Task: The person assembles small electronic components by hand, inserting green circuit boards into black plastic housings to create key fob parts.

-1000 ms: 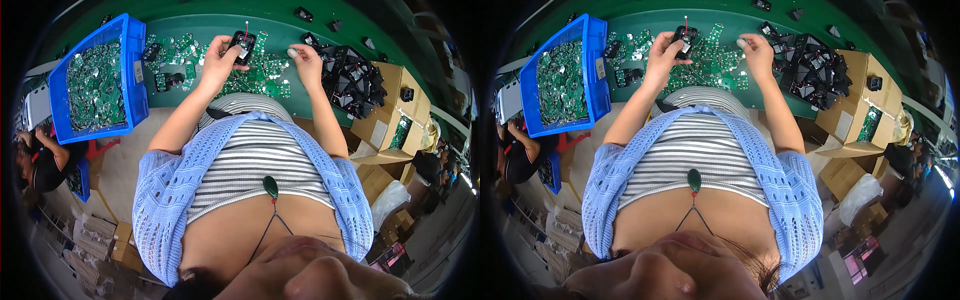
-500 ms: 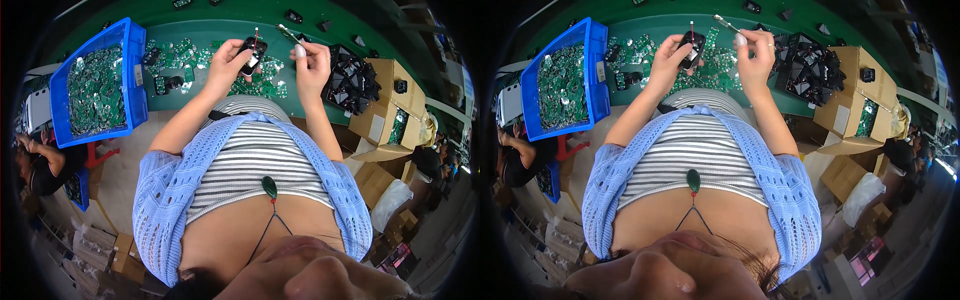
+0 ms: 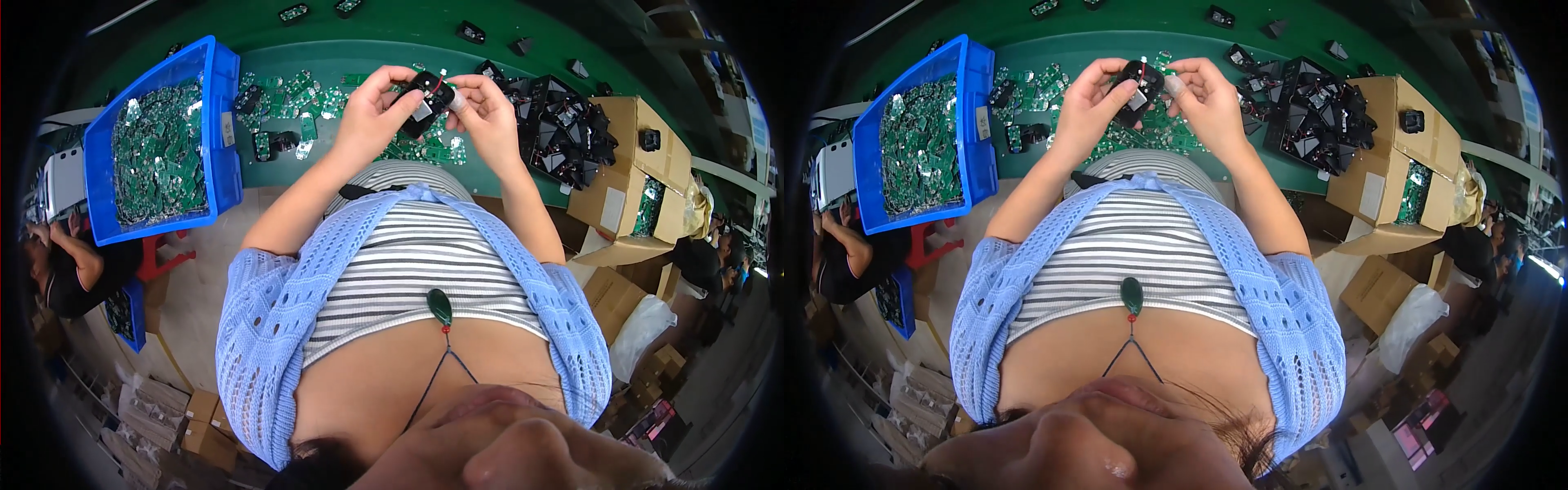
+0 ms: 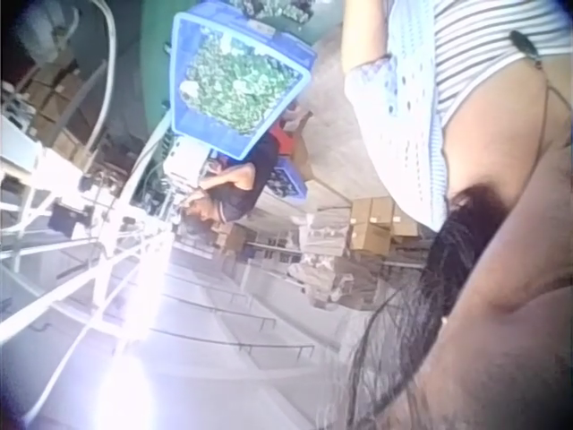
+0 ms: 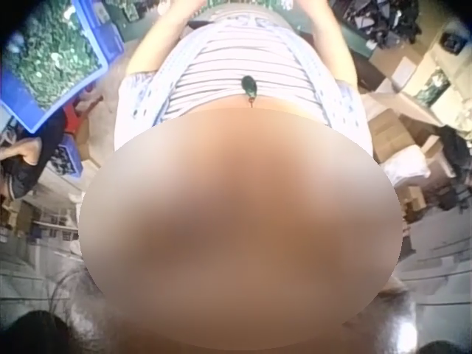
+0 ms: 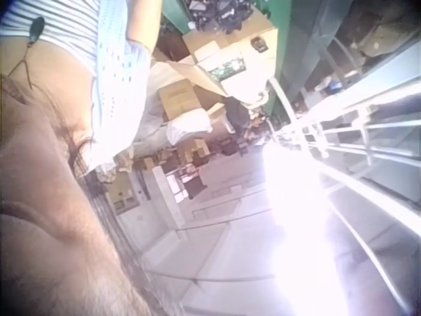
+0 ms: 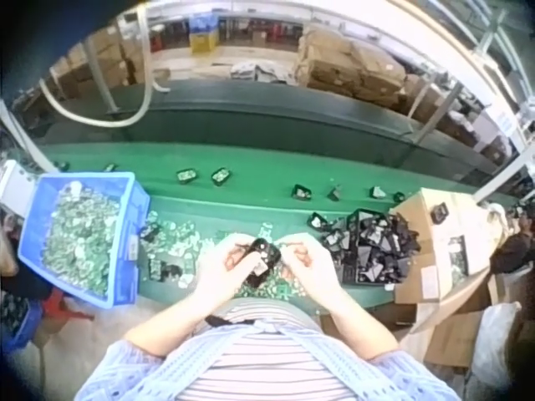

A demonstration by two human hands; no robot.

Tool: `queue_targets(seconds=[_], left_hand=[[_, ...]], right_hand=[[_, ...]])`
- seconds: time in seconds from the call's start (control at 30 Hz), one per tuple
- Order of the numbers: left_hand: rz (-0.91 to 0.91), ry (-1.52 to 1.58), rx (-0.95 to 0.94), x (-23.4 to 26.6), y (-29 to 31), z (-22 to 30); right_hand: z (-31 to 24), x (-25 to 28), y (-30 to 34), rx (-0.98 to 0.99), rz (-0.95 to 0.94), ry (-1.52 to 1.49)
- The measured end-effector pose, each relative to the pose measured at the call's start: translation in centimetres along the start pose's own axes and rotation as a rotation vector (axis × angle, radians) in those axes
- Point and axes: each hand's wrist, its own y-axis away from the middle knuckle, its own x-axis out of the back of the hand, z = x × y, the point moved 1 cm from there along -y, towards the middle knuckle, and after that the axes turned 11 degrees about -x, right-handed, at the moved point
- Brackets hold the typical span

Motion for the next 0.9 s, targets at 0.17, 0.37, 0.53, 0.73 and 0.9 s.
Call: queue_targets(seconds=[0.17,0.37,0.53,0.73,0.9], left_hand=[[0.113,-0.367,-0.241,0.6,-0.3,-1.3],[0.220,-0.607,-0.397,0.1,-0.6,-0.9],[0.214,-0.674,-0.527,-0.1,-0.7,-0.6],[0.183,-0.736,-0.498,0.5,-0.7,-0.7],[0.221,-0.689,-0.539,0.1,-0.7,-0.5]], right_hand=[[-1.0,1.0,0.2,-0.007,0.057,-0.414],[-2.9,-0.6,1.7,0.013,-0.115,-0.473],[-2.8,-0.9,1.5,-0.053,-0.096,-0.443],[-2.5,-0.6,1.5,-0.095,-0.081,-0.460],[-2.4,-0.3,1.6,-0.135,-0.099,-0.493]])
